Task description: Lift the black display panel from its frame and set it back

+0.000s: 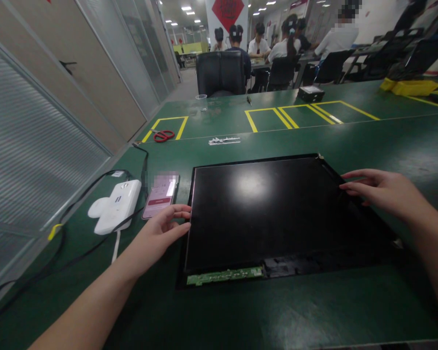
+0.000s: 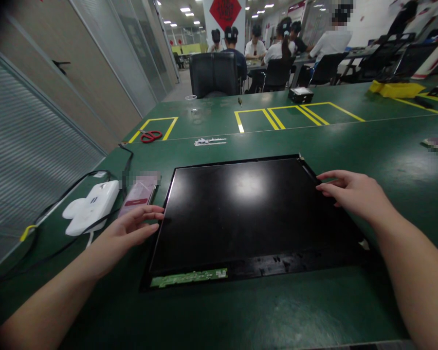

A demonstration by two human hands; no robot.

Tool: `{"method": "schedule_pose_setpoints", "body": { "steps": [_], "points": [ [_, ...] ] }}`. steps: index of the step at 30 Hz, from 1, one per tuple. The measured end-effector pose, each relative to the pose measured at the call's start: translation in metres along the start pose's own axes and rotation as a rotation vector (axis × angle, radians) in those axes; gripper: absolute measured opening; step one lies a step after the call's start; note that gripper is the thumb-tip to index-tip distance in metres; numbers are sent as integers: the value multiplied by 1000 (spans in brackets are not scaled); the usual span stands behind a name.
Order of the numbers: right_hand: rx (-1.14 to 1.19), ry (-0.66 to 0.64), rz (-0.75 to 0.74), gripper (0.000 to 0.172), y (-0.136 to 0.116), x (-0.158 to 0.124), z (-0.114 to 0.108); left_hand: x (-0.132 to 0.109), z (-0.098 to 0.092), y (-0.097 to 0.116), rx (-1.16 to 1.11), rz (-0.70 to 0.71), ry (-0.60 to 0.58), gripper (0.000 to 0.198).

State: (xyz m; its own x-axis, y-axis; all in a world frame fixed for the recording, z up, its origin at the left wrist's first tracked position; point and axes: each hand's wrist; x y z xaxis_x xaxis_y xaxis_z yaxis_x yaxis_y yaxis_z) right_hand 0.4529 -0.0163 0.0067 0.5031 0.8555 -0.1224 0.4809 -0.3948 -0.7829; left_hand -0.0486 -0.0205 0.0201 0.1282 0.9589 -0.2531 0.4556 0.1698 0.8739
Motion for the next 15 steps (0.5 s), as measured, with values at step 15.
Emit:
{"method": "schedule_pose_setpoints", "body": {
  "steps": [15],
  "points": [
    [-165, 11, -71, 43, 23, 14, -1, -8, -5, 1, 271, 212, 89, 32]
  ]
}}
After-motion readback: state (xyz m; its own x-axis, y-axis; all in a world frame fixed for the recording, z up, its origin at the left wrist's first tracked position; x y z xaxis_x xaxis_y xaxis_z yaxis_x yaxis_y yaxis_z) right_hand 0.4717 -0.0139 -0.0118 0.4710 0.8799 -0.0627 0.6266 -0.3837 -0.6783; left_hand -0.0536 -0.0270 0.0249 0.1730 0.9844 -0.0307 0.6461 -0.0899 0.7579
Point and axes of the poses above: each hand's wrist, its own x-axis towards the middle knuckle, its own z-axis out of the palm, y = z × x, and after that the axes turned 9 degrees about x, right-handed
